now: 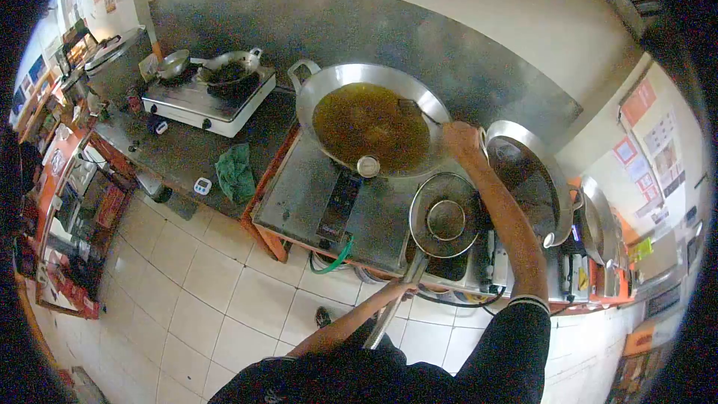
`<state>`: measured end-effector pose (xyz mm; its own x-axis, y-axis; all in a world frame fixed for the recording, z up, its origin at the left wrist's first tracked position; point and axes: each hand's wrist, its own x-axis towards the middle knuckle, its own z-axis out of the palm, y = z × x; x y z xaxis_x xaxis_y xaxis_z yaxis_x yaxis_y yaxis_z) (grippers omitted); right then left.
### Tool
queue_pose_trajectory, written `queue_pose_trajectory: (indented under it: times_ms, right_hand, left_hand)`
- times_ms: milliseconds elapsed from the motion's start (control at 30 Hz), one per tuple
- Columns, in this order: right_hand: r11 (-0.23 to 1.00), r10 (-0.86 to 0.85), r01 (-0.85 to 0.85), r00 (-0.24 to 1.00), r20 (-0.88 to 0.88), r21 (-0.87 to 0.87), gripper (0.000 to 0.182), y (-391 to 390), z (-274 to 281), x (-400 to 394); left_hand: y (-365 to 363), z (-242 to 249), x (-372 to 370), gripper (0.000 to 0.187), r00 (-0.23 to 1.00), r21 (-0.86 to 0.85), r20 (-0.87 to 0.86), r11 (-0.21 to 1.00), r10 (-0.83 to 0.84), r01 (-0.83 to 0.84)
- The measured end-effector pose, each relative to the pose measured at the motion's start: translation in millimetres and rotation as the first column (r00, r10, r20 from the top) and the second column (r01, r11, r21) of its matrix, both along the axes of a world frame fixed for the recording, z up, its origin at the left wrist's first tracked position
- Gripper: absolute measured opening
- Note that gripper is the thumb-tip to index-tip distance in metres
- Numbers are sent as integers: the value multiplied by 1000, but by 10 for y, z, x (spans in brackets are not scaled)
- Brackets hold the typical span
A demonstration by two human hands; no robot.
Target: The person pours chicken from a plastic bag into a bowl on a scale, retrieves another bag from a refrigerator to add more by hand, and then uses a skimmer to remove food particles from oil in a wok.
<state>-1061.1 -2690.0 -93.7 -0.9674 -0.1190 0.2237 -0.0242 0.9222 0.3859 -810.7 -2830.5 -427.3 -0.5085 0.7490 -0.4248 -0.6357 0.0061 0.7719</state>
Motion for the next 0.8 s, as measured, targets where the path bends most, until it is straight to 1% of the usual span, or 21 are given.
queue_pose_trajectory:
  times_ms: [33,133,167,267,300,367,433,467,533,567,667,767,800]
  right_hand:
    - [999,9,-9,1000,4,-32,19,39,-80,-13]
    - [988,48,-50,999,-16,-147,21,321,-536,-268]
    - [979,69,-73,997,-26,-192,22,432,-724,-389]
    - [928,168,-180,984,-67,-325,25,763,-1187,-726]
    - [904,155,-143,988,-3,-402,25,723,-1131,-678]
    - [840,127,-43,985,120,-541,26,542,-822,-495]
    - [796,118,22,975,189,-605,27,429,-614,-369]
    - [779,121,40,970,213,-626,27,386,-538,-332]
    - [801,153,-2,967,202,-599,28,365,-465,-333]
    - [841,202,-85,966,163,-534,28,386,-473,-386]
    - [774,112,96,952,284,-626,25,109,-79,-205]
    - [805,88,33,981,175,-592,23,-2,44,-181]
    - [840,76,-66,997,-3,-538,22,25,-28,-240]
  left_hand:
    - [33,-63,-4,29,1000,-3,9,1000,-4,4]
    - [-55,181,36,21,998,24,11,997,69,-69]
    - [-61,183,49,22,995,36,25,995,93,-94]
    - [-135,347,54,21,997,24,10,996,80,-81]
    - [-126,300,49,20,997,21,35,997,70,-71]
    - [-73,209,14,20,996,11,6,996,85,-85]
    - [-67,180,50,21,995,-16,-46,996,91,-91]
    - [-75,192,46,21,996,6,-10,997,83,-83]
    - [-95,245,58,21,994,-5,-13,994,106,-106]
    - [-105,275,63,21,993,-18,-4,993,117,-117]
    - [-101,308,82,20,992,-40,7,991,128,-128]
    - [-86,292,50,21,994,-28,2,994,106,-106]
    - [-65,253,43,21,995,-23,8,994,104,-104]
